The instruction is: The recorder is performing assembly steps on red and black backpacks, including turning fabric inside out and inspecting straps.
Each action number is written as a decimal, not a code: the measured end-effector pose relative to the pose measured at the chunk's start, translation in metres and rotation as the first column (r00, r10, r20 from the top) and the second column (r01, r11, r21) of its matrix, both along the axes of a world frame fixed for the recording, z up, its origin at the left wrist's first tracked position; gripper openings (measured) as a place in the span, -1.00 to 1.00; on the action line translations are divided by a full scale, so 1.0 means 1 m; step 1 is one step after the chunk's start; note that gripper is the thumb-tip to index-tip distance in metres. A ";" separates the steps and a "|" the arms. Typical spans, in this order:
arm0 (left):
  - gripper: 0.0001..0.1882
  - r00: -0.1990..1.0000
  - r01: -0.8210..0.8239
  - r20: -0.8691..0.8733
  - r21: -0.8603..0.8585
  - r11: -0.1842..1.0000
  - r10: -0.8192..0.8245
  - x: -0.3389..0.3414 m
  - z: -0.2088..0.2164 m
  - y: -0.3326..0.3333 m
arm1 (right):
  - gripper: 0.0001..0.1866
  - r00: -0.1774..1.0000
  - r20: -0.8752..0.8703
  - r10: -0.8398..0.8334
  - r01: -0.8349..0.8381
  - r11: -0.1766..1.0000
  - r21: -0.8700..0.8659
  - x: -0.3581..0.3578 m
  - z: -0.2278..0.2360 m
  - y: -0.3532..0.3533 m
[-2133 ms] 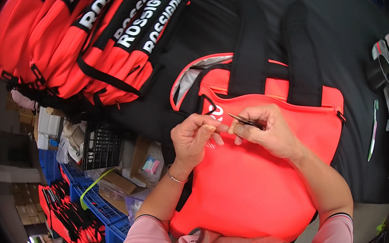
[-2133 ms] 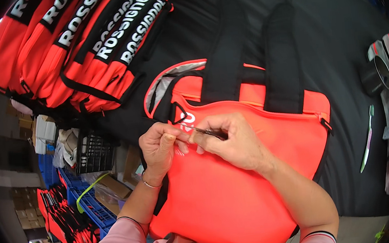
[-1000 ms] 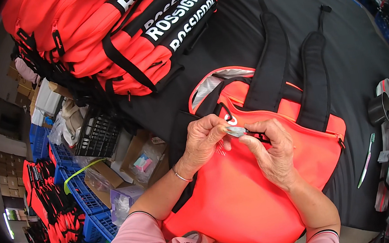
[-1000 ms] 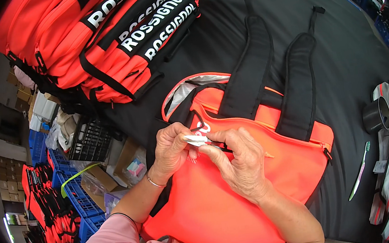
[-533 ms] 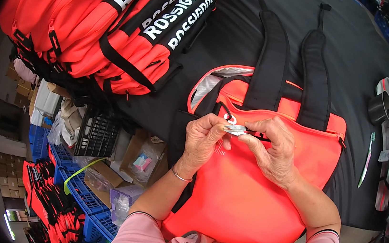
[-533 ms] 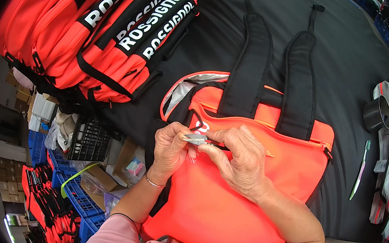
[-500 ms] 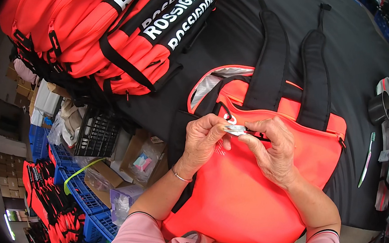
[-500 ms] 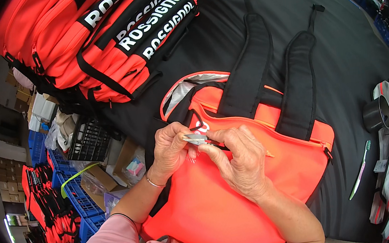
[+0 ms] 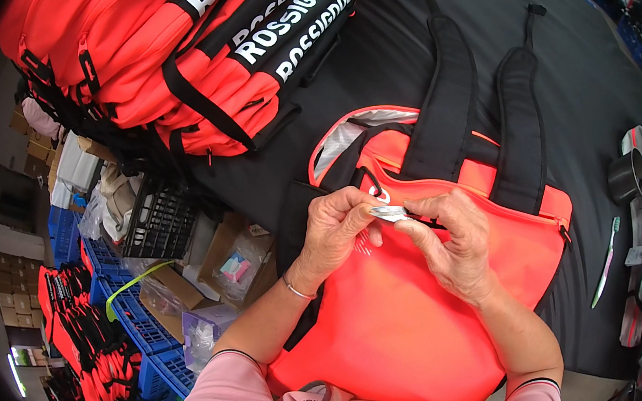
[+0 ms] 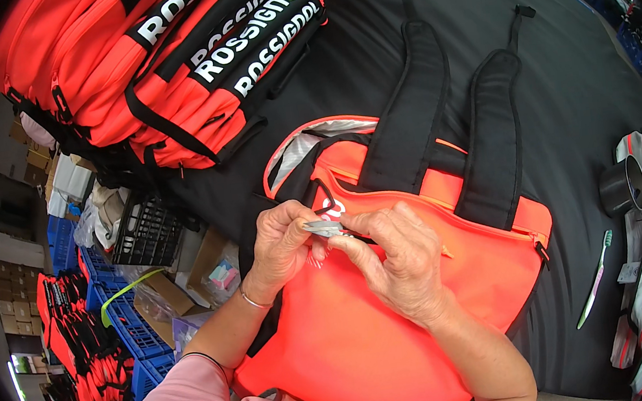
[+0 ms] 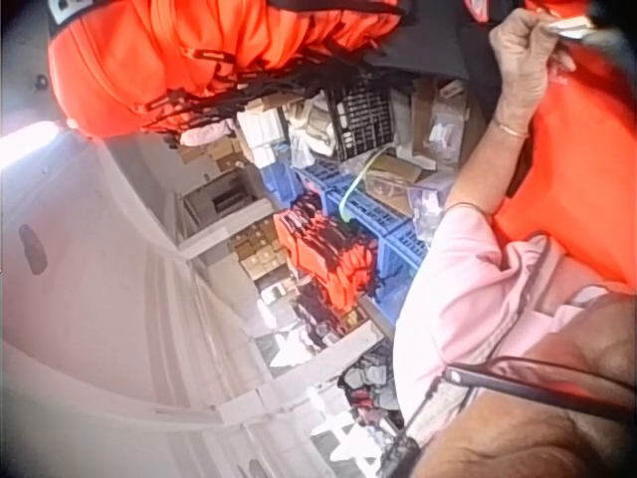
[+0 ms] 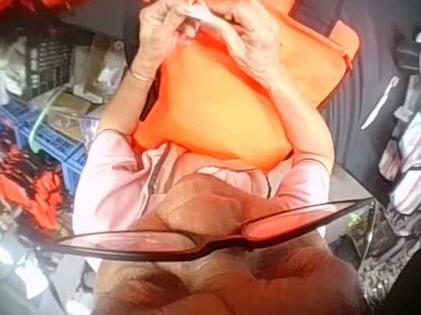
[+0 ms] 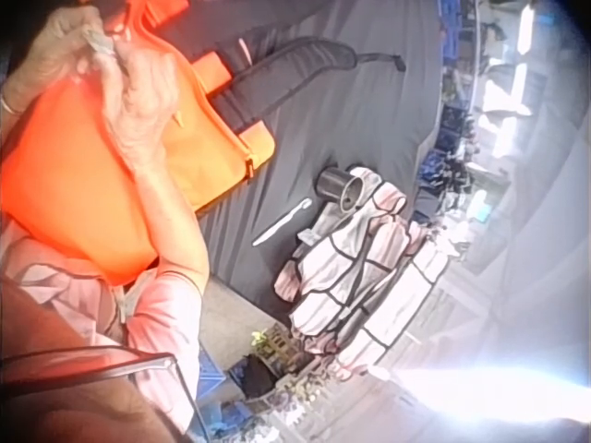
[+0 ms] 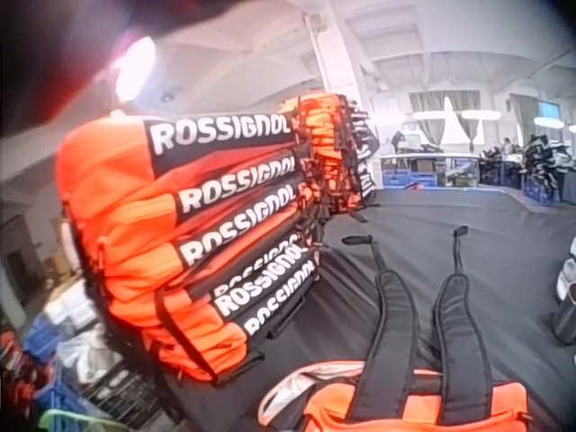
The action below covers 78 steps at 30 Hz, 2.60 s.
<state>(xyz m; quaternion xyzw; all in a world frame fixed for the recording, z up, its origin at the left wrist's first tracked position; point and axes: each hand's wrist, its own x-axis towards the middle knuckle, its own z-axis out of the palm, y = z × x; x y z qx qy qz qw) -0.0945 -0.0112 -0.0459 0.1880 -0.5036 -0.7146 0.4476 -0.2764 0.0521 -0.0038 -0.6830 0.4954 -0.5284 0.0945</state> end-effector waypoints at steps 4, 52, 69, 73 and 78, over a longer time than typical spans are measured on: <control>-0.78 0.999 0.035 -0.010 0.032 0.999 -0.034 0.001 0.001 0.000 | -0.77 0.999 -0.009 0.034 -0.034 0.999 -0.023 -0.003 0.002 -0.002; -0.88 0.877 -0.278 0.053 -0.754 0.595 0.477 -0.016 0.001 0.012 | -0.61 0.962 -0.272 0.009 -0.107 0.931 -0.349 0.000 -0.010 0.010; -0.80 0.823 -0.228 -0.046 -0.940 0.255 0.566 -0.010 0.001 0.010 | -0.71 0.921 -0.389 -0.033 -0.159 0.878 -0.452 -0.013 -0.015 0.009; -0.76 0.827 -0.225 -0.051 -0.942 0.247 0.560 -0.011 0.004 0.010 | -0.79 0.946 -0.323 -0.017 -0.127 0.899 -0.420 -0.016 -0.013 0.006; -0.71 0.810 -0.212 -0.072 -0.961 0.176 0.582 -0.009 0.007 0.009 | -0.87 0.967 0.171 0.190 -0.210 0.971 0.110 -0.004 0.003 0.013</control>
